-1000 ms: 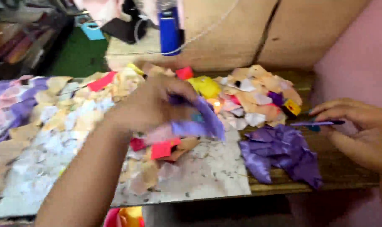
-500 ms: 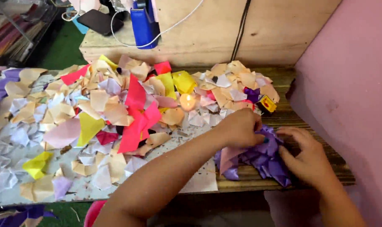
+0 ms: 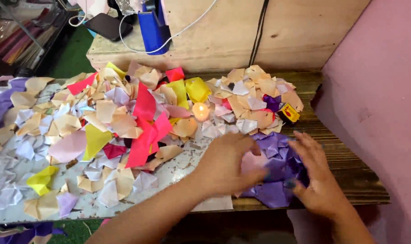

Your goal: The person folds small pieces of colorful ribbon by hand on a table, repeatedly picking up individual pieces, folding them, and placing them into a growing pile. The hands work continuously with the ribbon pieces, occasionally adjusting the pile.

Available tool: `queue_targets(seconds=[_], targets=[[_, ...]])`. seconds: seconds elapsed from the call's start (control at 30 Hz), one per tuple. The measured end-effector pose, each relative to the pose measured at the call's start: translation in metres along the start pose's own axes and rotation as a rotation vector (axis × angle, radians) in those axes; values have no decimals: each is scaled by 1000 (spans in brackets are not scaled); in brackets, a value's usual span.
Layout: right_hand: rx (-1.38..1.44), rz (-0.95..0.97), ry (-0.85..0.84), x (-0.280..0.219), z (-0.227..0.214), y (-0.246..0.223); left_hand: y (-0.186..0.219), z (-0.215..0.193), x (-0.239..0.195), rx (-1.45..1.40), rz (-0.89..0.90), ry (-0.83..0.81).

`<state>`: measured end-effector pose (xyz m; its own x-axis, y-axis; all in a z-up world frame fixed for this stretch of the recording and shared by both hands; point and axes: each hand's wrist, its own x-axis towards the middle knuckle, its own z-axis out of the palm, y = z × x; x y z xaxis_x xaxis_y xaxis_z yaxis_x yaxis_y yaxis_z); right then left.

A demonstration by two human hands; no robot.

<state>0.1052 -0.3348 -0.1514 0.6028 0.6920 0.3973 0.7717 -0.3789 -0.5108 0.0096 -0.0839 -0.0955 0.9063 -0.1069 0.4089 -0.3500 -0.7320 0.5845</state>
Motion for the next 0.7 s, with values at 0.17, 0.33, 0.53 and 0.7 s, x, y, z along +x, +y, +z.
queue_targets(seconds=[0.17,0.33,0.53,0.7], targets=[[-334,-111,-98,-6,29,-5,-3,27,-47,298,-67,-229],[-425,-99,-118,-1,37,-1,-30,48,-67,403,-40,-177],[-458,-87,-73,0,42,7,-39,33,-93,112,-94,89],[-611,-32,-13,-2,48,28,-32,-39,-117,-73,-84,446]])
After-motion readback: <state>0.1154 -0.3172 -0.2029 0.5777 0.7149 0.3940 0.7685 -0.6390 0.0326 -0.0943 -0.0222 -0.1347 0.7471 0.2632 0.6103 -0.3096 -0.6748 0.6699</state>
